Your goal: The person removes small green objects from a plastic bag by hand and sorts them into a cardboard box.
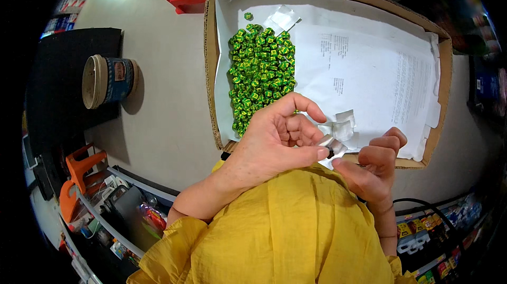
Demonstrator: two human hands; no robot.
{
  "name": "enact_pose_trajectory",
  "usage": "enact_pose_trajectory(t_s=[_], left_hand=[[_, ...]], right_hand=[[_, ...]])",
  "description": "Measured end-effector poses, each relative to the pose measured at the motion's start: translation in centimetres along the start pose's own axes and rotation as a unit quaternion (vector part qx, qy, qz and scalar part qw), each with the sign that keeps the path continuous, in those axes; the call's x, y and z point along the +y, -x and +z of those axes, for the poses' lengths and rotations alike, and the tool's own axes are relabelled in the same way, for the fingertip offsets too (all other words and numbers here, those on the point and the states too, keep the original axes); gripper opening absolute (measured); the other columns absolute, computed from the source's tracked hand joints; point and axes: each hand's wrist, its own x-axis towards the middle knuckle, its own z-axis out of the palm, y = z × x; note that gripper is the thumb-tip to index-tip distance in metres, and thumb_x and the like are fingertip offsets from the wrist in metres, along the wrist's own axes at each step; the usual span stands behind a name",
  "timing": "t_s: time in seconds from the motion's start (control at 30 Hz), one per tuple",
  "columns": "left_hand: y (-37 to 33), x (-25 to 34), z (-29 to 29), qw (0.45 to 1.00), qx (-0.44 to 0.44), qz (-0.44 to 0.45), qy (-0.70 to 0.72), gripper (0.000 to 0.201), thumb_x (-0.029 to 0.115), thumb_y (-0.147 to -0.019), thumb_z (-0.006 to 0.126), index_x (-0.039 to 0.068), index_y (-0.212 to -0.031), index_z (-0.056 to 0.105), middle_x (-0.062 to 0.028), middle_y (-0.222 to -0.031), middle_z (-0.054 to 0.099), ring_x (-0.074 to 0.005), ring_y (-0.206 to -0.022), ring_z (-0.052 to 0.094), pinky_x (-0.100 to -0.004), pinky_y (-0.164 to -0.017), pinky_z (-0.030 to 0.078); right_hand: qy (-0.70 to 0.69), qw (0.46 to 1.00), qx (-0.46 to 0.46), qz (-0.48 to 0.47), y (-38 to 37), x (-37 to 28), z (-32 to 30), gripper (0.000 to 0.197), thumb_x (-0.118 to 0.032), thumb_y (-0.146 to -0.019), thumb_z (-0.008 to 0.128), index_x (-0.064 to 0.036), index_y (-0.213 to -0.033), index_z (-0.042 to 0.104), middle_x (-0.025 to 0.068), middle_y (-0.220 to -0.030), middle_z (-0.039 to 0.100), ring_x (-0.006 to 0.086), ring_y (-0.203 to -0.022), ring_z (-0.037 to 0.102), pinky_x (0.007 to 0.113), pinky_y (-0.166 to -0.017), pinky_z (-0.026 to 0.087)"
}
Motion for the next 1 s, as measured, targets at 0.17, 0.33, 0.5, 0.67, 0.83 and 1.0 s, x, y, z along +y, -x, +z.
enact_pose_trajectory(t_s=[0.17,0.33,0.5,0.67,0.83,1.0], left_hand=[[0.0,0.1,-0.1,0.999,-0.021,0.017,-0.045,0.035,-0.002,-0.071,0.067,0.004,-0.099,0.047,-0.0008,-0.076,0.060,-0.0037,-0.066,0.053,-0.0177,-0.062,0.043],[0.0,1.0,-0.2,0.993,-0.040,0.042,-0.104,0.034,-0.001,-0.072,0.066,0.004,-0.099,0.046,-0.0021,-0.075,0.060,-0.0055,-0.069,0.056,-0.0196,-0.067,0.043],[0.0,0.4,-0.6,0.989,-0.048,0.064,-0.124,0.034,-0.006,-0.069,0.069,0.001,-0.097,0.051,-0.0039,-0.078,0.061,-0.0079,-0.075,0.059,-0.0194,-0.067,0.045],[0.0,0.2,-0.8,0.986,-0.070,0.087,-0.126,0.033,-0.005,-0.070,0.068,-0.002,-0.099,0.053,-0.0040,-0.082,0.060,-0.0084,-0.076,0.060,-0.0205,-0.071,0.046],[0.4,-0.4,-0.2,0.980,-0.062,0.138,-0.128,0.039,-0.004,-0.067,0.072,-0.001,-0.101,0.052,-0.0035,-0.085,0.059,-0.0084,-0.078,0.057,-0.0203,-0.071,0.046],[0.8,-0.1,-0.3,0.991,-0.039,0.092,-0.092,0.039,-0.004,-0.066,0.072,0.000,-0.100,0.052,-0.0037,-0.084,0.059,-0.0088,-0.079,0.057,-0.0211,-0.073,0.046]], right_hand=[[-0.026,0.998,-0.014,0.048,-0.8,-0.6,-0.5,0.027,-0.010,-0.052,0.071,-0.0174,-0.074,0.059,-0.0034,-0.074,0.038,0.0148,-0.069,0.039,0.033,-0.068,0.026],[-0.091,0.984,-0.035,0.150,-1.7,-1.5,-0.3,0.027,-0.008,-0.054,0.074,-0.0095,-0.075,0.058,-0.0007,-0.073,0.042,0.0139,-0.068,0.043,0.030,-0.069,0.030],[-0.466,0.736,-0.051,0.489,-1.7,-1.6,-0.1,0.019,0.001,-0.066,0.070,-0.0032,-0.075,0.054,-0.0015,-0.072,0.049,0.0072,-0.065,0.043,0.019,-0.058,0.034],[-0.541,0.655,-0.048,0.525,-1.8,-2.0,-0.4,0.016,0.001,-0.071,0.068,-0.0029,-0.076,0.054,-0.0030,-0.072,0.051,0.0048,-0.065,0.043,0.019,-0.060,0.035],[-0.564,0.657,0.016,0.500,-1.3,-2.4,0.2,0.013,0.000,-0.075,0.065,-0.0020,-0.078,0.053,-0.0023,-0.075,0.051,0.0041,-0.068,0.044,0.019,-0.062,0.035],[-0.569,0.662,-0.011,0.488,-1.3,-2.6,0.0,0.011,-0.001,-0.077,0.063,-0.0007,-0.081,0.053,-0.0017,-0.076,0.052,0.0051,-0.071,0.045,0.019,-0.065,0.036]])
